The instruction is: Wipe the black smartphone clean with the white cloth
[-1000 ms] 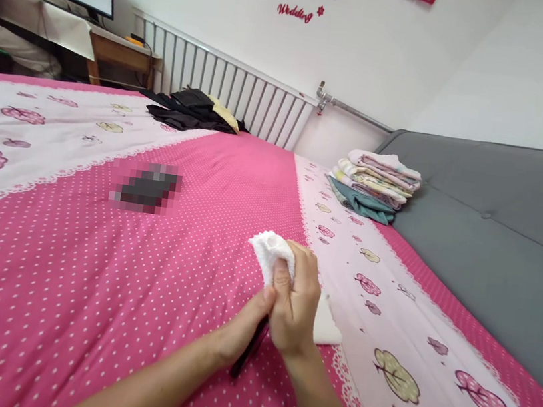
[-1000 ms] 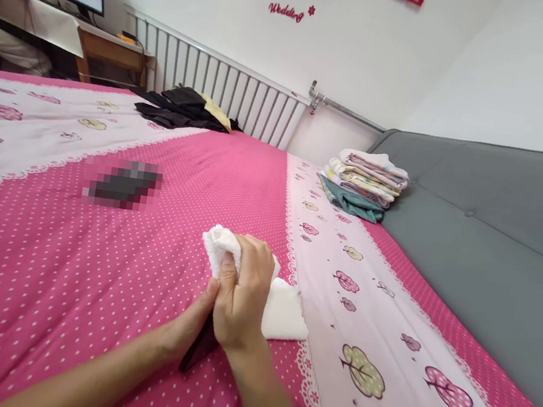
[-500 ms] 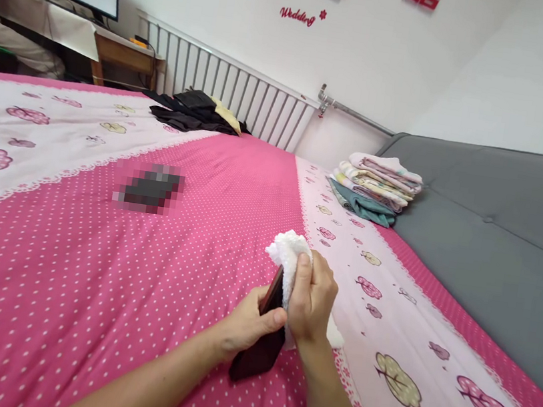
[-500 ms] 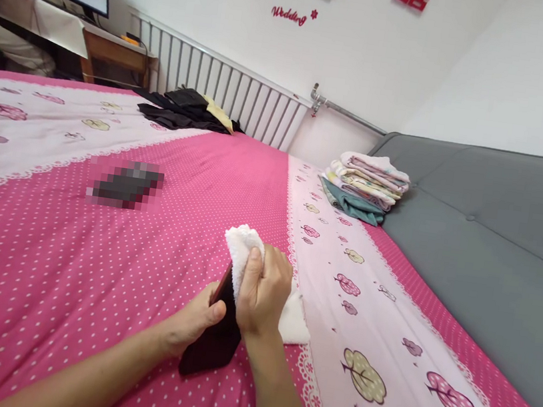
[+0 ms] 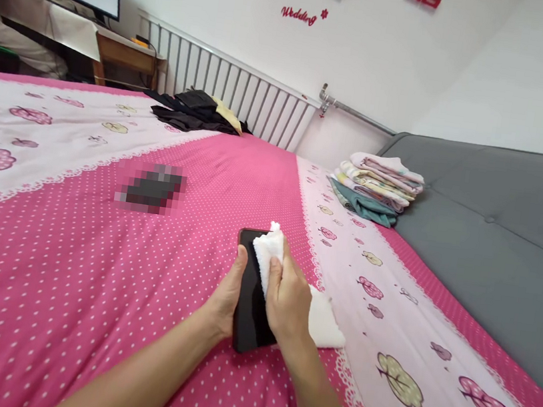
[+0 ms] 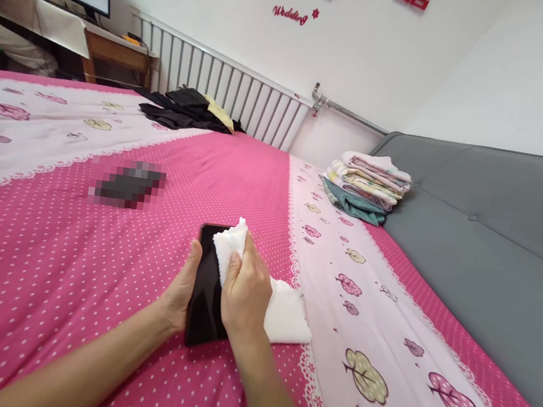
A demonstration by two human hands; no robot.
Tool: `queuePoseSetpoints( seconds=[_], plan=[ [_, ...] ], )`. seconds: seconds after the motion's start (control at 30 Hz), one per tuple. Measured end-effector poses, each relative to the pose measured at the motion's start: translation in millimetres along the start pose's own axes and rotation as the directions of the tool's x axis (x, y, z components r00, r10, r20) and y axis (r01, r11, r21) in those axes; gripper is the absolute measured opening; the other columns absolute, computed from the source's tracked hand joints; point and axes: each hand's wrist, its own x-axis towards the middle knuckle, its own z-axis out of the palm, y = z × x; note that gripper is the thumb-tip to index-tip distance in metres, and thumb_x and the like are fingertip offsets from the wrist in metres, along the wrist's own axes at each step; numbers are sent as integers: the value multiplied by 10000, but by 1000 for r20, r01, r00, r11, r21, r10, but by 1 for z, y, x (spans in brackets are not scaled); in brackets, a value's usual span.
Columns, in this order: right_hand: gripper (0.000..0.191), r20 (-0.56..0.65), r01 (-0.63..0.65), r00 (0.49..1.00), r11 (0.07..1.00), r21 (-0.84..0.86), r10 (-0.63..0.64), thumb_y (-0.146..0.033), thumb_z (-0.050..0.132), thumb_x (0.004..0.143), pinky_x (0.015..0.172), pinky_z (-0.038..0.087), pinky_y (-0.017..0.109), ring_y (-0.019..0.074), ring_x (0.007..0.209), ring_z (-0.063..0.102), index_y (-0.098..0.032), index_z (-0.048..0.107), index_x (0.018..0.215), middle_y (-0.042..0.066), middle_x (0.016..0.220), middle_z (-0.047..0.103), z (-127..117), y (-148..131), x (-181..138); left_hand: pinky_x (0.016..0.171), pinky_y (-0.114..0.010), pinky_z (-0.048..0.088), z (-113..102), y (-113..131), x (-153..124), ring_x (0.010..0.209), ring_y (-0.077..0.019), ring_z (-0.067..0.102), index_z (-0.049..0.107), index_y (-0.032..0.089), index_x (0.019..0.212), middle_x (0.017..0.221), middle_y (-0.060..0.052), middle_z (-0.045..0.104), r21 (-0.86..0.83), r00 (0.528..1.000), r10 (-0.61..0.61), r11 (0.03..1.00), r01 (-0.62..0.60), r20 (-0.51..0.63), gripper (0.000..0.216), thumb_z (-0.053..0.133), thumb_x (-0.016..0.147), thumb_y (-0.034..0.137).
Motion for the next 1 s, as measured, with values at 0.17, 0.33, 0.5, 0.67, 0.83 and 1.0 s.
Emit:
queuePoseSetpoints(
  seconds=[0.17,0.33,0.5,0.67,0.83,1.0],
  plan=[
    [502,89,-10,996,998,62,4,-335,280,959,836,499,387,255,1006,641,-110,427,1383,148,1108,670,3,-5,-4,895,-386,485,1,9,0,920,-254,663,684,130,1004,859,-113,720,-53,998,34,998,-37,-60,673,483,733,712],
    [476,115,7,993,994,112,-20,-315,313,959,750,517,325,217,832,679,-152,424,1392,90,934,719,8,-9,-10,844,-374,514,-4,20,2,837,-235,676,688,146,928,808,-87,715,-52,989,107,992,-113,-98,578,544,729,670],
    [461,180,1,983,994,106,-20,-292,322,955,726,523,317,209,785,684,-149,449,1375,90,964,721,6,-17,-14,764,-398,540,-8,38,3,686,-222,667,684,140,809,720,-82,695,-62,987,107,991,-114,-117,654,487,692,753],
    [446,216,31,974,989,142,-62,-263,339,949,894,508,369,240,1057,635,-135,475,1355,120,1186,647,4,-26,-18,704,-372,555,-5,55,-5,607,-188,642,680,118,817,682,-83,682,-122,972,214,967,-225,-100,670,399,769,724],
    [410,168,173,963,962,211,-210,-215,381,941,1047,419,370,205,1262,475,-173,514,1326,86,1360,507,7,-31,-25,664,-355,559,-11,70,-5,618,-191,645,663,78,933,719,-105,689,-141,951,278,945,-297,-135,710,368,797,709],
    [391,176,312,919,924,221,-352,-197,410,941,1102,352,441,203,1300,428,-218,525,1313,36,1330,543,8,-38,-29,780,-452,552,-28,70,-4,785,-272,675,628,34,1030,793,-155,700,-129,981,195,972,-196,-21,802,432,730,752]
  ],
)
